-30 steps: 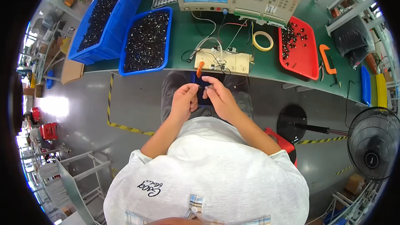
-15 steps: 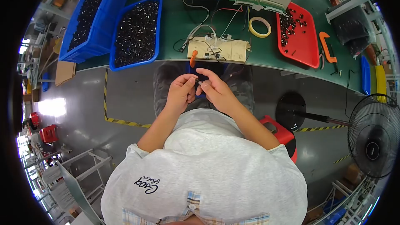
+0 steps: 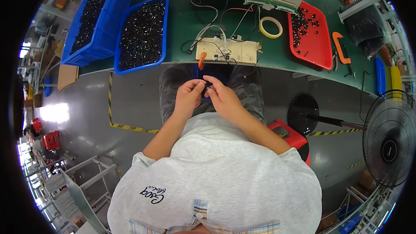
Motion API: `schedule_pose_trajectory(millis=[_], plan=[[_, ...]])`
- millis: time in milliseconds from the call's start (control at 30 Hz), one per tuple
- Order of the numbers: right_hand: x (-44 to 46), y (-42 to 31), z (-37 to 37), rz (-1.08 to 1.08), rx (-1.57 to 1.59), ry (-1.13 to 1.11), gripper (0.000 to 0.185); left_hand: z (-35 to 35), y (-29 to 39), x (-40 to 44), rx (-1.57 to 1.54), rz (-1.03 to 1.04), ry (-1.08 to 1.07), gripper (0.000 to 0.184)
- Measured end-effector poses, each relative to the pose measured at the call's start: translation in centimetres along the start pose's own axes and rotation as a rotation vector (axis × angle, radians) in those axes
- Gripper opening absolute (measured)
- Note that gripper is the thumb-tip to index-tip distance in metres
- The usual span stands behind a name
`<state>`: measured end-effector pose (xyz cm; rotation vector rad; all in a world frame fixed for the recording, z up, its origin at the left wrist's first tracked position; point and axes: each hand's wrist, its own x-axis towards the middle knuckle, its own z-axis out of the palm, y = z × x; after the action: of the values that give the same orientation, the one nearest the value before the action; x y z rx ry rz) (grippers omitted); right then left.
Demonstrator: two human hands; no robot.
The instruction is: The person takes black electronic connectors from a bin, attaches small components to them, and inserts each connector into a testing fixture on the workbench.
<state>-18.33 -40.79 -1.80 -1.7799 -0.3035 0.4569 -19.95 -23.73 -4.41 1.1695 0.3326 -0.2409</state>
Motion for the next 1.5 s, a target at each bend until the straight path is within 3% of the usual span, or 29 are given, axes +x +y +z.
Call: schedule_pose_trajectory(millis=[433,533,667,833,1100,1133,1333,1500], plan=[[-0.6,0.4,0.1,0.011,-0.104,0.064,0.037,0.7,-1.4,-0.1,-0.016,-0.051,0.001,0.02],[1.3,3.7,1.0,-0.052,0.155,0.181,0.03,0.2,-2.7,0.1,-0.034,-0.08,0.017,0.024],[3.1,2.1,0.1,0.188,0.566,0.208,0.022,-0.8,-4.1,0.8,-0.196,-0.331,0.073,0.034],[5.0,2.8,0.6,0.189,0.668,0.286,0.022,-6.3,-10.2,3.0,-0.449,-0.581,0.132,0.03],[5.3,1.4,0.4,0.328,0.989,0.262,0.021,-6.9,-9.8,3.6,-0.472,-0.567,0.075,0.031],[5.3,1.2,0.3,0.343,1.015,0.255,0.021,-6.8,-9.8,3.5,-0.483,-0.564,0.076,0.023],[5.4,1.8,0.2,0.319,1.082,0.222,0.021,-7.3,-10.3,3.6,-0.576,-0.551,0.052,0.006],[5.2,1.8,0.0,0.322,1.064,0.216,0.021,-6.6,-10.2,3.6,-0.489,-0.581,0.12,0.01]])
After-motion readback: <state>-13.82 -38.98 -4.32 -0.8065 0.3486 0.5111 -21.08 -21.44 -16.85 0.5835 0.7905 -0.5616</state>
